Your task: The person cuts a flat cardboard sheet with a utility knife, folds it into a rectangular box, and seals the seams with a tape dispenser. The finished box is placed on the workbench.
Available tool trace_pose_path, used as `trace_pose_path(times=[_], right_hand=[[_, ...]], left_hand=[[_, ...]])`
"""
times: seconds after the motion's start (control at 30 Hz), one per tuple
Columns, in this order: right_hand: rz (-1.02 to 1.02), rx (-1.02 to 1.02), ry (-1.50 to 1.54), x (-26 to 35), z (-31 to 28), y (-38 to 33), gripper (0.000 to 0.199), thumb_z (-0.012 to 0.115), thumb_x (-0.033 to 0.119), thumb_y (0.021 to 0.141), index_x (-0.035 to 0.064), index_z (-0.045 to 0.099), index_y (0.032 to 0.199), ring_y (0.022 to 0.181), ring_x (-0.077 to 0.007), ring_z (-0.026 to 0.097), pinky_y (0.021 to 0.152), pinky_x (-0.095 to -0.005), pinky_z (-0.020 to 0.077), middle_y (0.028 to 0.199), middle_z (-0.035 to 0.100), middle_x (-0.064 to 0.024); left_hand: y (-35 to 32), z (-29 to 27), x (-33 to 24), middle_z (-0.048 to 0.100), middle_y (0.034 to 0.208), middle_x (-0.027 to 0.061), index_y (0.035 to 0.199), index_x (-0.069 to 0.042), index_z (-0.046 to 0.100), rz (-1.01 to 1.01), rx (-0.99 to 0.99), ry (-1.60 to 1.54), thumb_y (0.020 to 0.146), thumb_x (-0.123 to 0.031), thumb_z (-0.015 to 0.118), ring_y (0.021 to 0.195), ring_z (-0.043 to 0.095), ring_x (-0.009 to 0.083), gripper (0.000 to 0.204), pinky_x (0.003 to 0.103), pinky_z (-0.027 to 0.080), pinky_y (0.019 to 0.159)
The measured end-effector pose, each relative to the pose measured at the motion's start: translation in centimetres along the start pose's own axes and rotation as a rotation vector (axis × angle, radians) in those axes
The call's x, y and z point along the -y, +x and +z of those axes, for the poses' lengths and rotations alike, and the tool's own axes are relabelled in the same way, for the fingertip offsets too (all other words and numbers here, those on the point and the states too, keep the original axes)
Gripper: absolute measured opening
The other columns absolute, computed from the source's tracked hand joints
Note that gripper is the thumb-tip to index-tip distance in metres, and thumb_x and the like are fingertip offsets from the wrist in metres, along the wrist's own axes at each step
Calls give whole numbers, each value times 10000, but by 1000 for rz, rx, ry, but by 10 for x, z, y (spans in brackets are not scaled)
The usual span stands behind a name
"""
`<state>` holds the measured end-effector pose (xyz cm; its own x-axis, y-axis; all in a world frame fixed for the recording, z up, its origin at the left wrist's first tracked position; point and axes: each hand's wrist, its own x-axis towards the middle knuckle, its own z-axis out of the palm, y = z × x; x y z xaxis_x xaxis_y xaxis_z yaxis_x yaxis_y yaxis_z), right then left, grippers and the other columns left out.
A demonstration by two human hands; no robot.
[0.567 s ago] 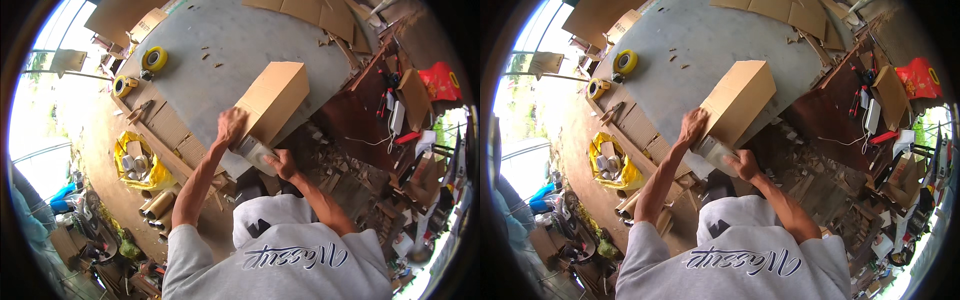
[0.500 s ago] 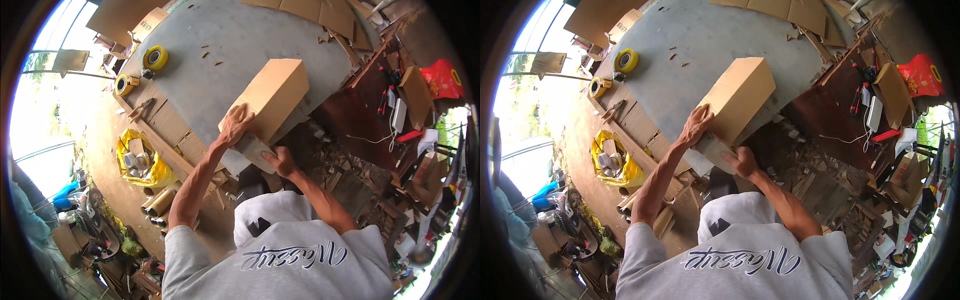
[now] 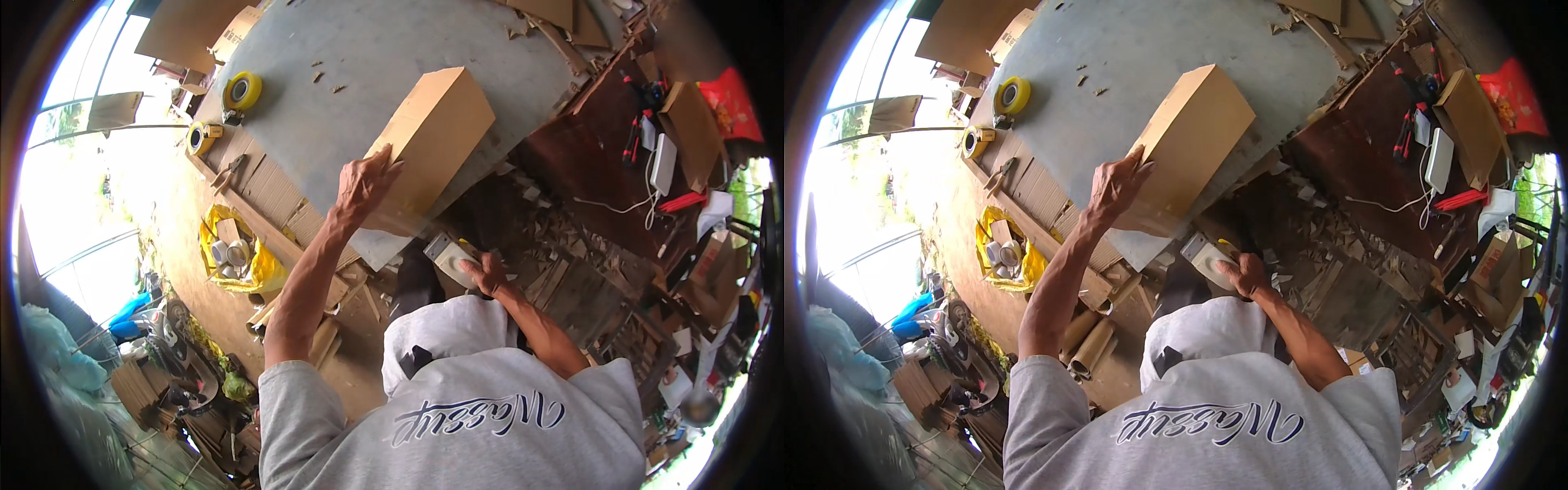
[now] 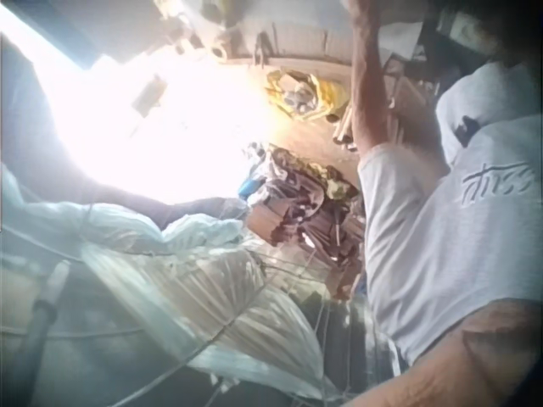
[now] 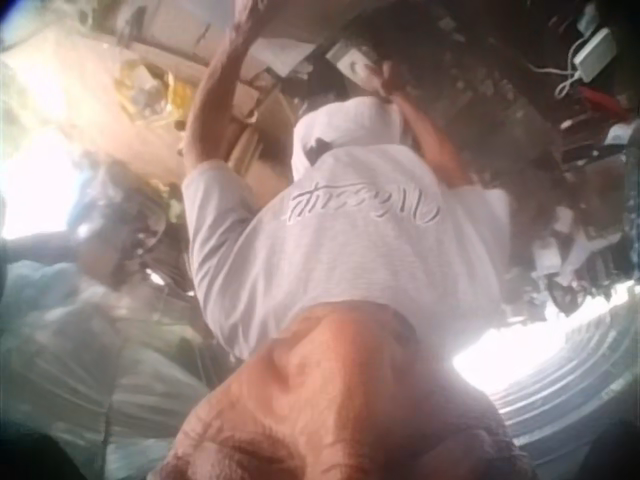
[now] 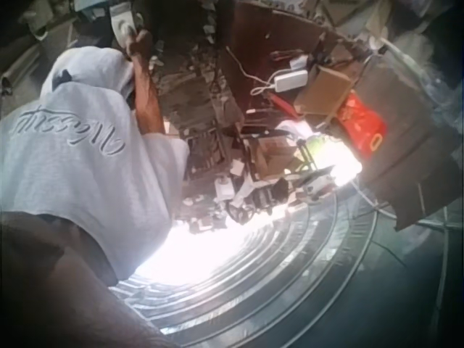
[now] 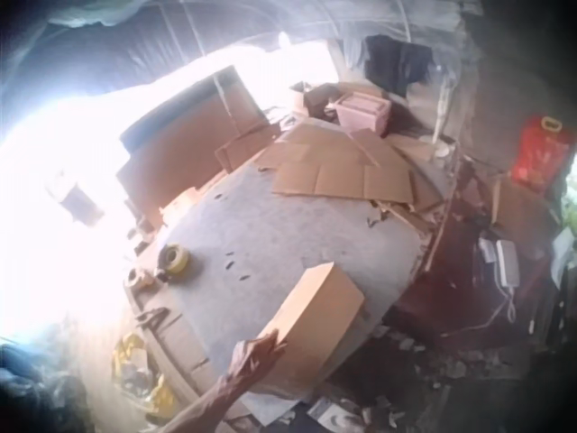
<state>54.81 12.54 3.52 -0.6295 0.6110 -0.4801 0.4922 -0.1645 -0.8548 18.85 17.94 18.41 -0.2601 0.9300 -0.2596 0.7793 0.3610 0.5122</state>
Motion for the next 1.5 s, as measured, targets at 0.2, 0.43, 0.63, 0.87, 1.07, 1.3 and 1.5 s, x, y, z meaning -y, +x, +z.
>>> trace_pose_path(times=[0.2, 0.43, 0.63, 0.87, 1.07, 1.3, 1.5], right_hand=[[-27, -24, -31, 13, -4, -5, 622, 636, 586, 890, -8, 750, 1038, 839, -403, 725, 728, -467, 539, 860, 729, -245], [111, 69, -7, 38, 8, 9, 616, 642, 571, 897, -26, 740, 1015, 770, -319, 718, 722, -419, 533, 805, 721, -216], [13, 70, 20, 48, 24, 37, 529, 682, 481, 913, -37, 727, 1012, 746, -211, 666, 716, -382, 520, 797, 714, -176], [-259, 73, 325, 159, 46, 83, 397, 678, 346, 953, -22, 721, 1095, 834, -113, 596, 738, -349, 499, 892, 718, -58], [-222, 125, 188, 222, 87, 149, 383, 683, 362, 953, -19, 723, 970, 733, -119, 568, 667, -362, 486, 749, 674, -52], [-200, 137, 189, 180, 65, 104, 366, 671, 338, 958, -26, 707, 962, 727, -143, 603, 671, -376, 494, 752, 676, -95], [-137, 181, 310, 159, 52, 69, 403, 655, 314, 956, -17, 702, 1181, 926, -173, 659, 847, -364, 520, 999, 741, -120]], left_hand=[[6, -6, 15, 713, 886, 269, 1356, -31, 657, 43, -28, -50, 975, -381, 689, 763, 753, 336, 518, 392, 563, 691], [22, -32, 48, 741, 945, 263, 1340, -40, 671, 10, 7, -275, 975, -383, 679, 821, 767, 312, 501, 371, 576, 767], [37, -54, 77, 779, 923, 174, 1250, -45, 730, -44, 51, -432, 1006, -397, 646, 800, 731, 164, 436, 340, 568, 765], [82, -93, 163, 762, 875, 179, 1036, 50, 752, -241, 78, -400, 1030, -555, 557, 818, 699, 191, 636, 379, 545, 779], [97, -58, 206, 711, 1007, 305, 1095, -2, 732, -294, -237, -269, 1060, -477, 441, 1019, 696, 431, 558, 461, 506, 902], [28, 24, 146, 595, 1382, 259, 1375, 20, 572, -56, -90, -503, 1057, -464, 497, 1304, 559, 380, 583, 432, 425, 1100], [-12, 13, 50, 470, 1509, 265, 1566, 24, 350, -82, 76, -265, 934, -551, 640, 1412, 449, 387, 902, 424, 364, 1159]])
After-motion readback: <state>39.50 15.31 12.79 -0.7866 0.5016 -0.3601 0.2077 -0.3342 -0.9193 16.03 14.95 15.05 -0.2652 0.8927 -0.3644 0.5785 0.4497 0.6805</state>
